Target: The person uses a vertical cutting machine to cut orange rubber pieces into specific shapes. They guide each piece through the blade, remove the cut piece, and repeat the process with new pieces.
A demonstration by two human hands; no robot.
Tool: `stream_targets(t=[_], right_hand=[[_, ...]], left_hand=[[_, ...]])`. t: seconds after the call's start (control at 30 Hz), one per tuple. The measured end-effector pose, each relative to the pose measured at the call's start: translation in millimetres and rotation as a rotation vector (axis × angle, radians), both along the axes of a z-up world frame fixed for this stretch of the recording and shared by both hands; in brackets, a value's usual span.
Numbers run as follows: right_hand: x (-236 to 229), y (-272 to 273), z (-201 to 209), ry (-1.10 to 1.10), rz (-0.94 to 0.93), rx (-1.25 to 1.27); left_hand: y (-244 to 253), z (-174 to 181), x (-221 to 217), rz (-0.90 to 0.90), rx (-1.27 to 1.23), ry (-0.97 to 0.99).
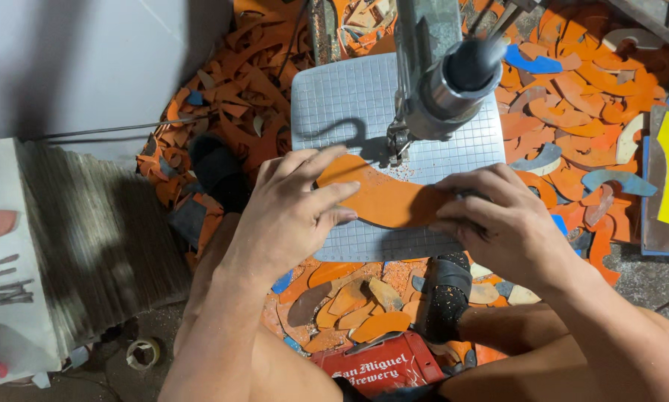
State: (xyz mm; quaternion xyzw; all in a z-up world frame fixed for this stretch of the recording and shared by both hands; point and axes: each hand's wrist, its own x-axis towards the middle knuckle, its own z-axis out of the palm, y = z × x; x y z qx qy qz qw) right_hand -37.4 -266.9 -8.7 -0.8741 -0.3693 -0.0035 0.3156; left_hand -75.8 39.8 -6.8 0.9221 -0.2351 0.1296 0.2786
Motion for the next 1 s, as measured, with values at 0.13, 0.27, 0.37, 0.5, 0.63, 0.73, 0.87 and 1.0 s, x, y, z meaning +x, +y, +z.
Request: stream_targets(t=[0.13, 0.27, 0.37, 0.5, 0.63, 0.73, 0.87, 1.0], right_hand=[[-6, -20, 9, 0.43, -0.148, 0.325], [-21, -37, 61, 0.272, -0.529, -0.03], [-20, -15, 72, -0.252, -0.008, -0.272], [-30, 36, 29, -0.237, 0.162, -0.061], [-8, 14, 28, -0.083, 0.14, -0.031], [19, 0, 27, -0.147, -0.033, -0.157], [40, -6, 20, -0.094, -0.02, -0.132], [42, -4, 11, -0.036, -0.06, -0.073]], left_hand=[[-9, 12, -2, -0.019, -0.152, 0.065], [-13, 19, -13, 0.0, -0.299, -0.027], [-16, 18, -13, 0.01, -0.34, 0.039], [-29, 17, -11, 0.005, -0.318, 0.123], [-38, 16, -11, -0.02, -0.097, 0.049], [-44, 13, -12, 0.04, 0.044, 0.134], [-44, 14, -7, 0.094, 0.024, 0.09], [-39, 17, -7, 0.121, 0.036, 0.074]])
